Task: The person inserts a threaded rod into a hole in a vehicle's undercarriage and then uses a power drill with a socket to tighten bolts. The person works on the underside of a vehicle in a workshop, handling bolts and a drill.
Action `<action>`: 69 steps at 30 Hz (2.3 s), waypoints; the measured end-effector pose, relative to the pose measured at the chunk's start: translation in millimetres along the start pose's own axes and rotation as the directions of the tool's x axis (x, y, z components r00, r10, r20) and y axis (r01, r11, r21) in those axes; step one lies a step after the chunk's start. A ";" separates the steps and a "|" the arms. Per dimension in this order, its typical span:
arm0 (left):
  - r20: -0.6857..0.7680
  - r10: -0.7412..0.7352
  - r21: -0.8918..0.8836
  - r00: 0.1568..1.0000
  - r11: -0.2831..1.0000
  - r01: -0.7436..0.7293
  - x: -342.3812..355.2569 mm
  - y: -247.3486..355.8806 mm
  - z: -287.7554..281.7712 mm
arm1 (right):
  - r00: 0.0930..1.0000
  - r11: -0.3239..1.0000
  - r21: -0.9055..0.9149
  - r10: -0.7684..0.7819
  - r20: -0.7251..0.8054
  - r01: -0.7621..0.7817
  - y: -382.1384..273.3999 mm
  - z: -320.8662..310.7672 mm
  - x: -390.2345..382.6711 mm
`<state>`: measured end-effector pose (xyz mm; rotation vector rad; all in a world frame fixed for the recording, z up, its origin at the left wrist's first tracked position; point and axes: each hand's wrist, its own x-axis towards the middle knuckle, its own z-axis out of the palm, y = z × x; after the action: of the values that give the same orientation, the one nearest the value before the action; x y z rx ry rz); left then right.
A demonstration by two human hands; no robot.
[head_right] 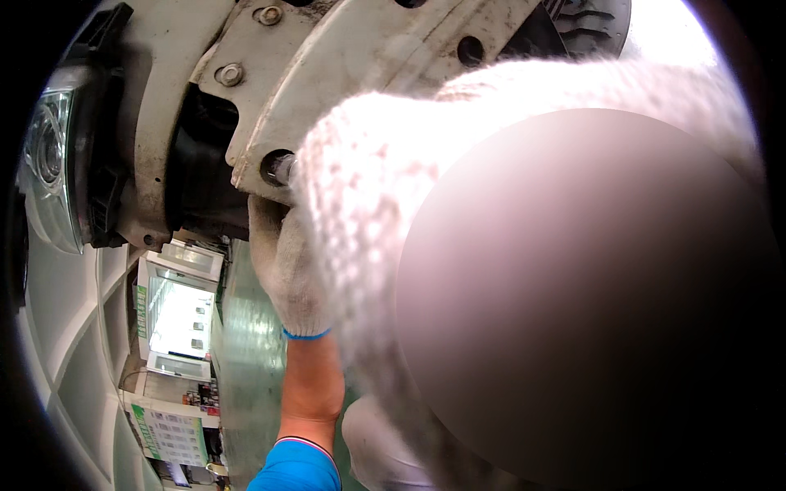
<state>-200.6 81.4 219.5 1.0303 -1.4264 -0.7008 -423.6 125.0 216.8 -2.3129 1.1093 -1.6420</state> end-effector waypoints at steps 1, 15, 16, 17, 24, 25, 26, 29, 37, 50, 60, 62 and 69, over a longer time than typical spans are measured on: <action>0.008 0.009 -0.002 1.000 1.000 -0.009 0.4 -1.3 -2.7 | 1.000 1.000 -0.001 -0.004 -0.002 0.004 -2.9 0.4 2.6; 0.111 0.028 -0.313 0.993 0.950 0.009 0.4 -35.0 -21.4 | 0.979 0.982 -0.140 0.147 0.142 -0.127 -37.5 10.5 16.1; 0.120 0.023 -0.291 0.992 0.957 0.013 4.1 -22.8 -20.2 | 0.985 0.978 -0.184 0.124 0.121 -0.100 -42.3 6.8 21.3; 0.123 0.012 -0.273 0.992 0.962 0.022 5.6 -16.8 -17.2 | 0.985 0.966 -0.243 0.127 0.121 -0.095 -46.4 4.5 24.4; 0.109 0.241 -0.073 0.964 0.970 -0.234 10.9 -33.7 -25.6 | 0.967 0.834 -0.548 0.089 0.237 0.058 -64.0 3.7 30.3; 0.140 0.296 0.043 0.945 0.952 -0.304 13.2 -33.9 -29.9 | 0.974 0.778 -0.621 0.055 0.218 0.095 -67.7 7.4 30.1; 0.133 0.297 0.006 0.946 0.954 -0.300 12.4 -36.2 -33.8 | 0.974 0.721 -0.669 -0.037 0.224 0.181 -68.3 13.5 27.7; 0.120 0.307 -0.039 0.944 0.952 -0.305 10.8 -45.8 -41.4 | 0.946 0.528 -0.804 0.006 0.325 0.273 -78.1 24.4 27.4; 0.351 0.416 -0.402 0.839 0.876 -0.266 -38.1 -54.1 -16.4 | 0.955 0.607 -0.790 0.176 0.240 0.087 -83.3 14.6 22.0; 0.514 0.086 -0.854 0.853 0.137 0.501 -26.7 -14.6 43.3 | 0.988 0.747 -0.654 -0.020 0.152 0.116 -72.2 12.8 10.1; 0.509 -0.012 -0.850 0.861 0.151 0.504 -27.0 -6.8 45.0 | 0.976 0.690 -0.712 0.041 0.215 0.127 -48.7 -21.4 -26.2; 0.512 0.014 -0.848 0.859 0.164 0.503 -27.1 -8.1 46.0 | 0.985 0.783 -0.620 0.071 0.159 0.043 -45.6 -21.4 -30.2; 0.530 -0.003 -0.846 0.848 0.068 0.529 -27.2 -11.9 44.5 | 0.854 0.852 -0.079 0.520 0.002 -0.518 -54.9 -15.2 -28.7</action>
<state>-243.9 94.0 190.7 -0.0418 -0.6377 -1.9438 -413.5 187.3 226.3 -1.8203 1.6349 -1.3736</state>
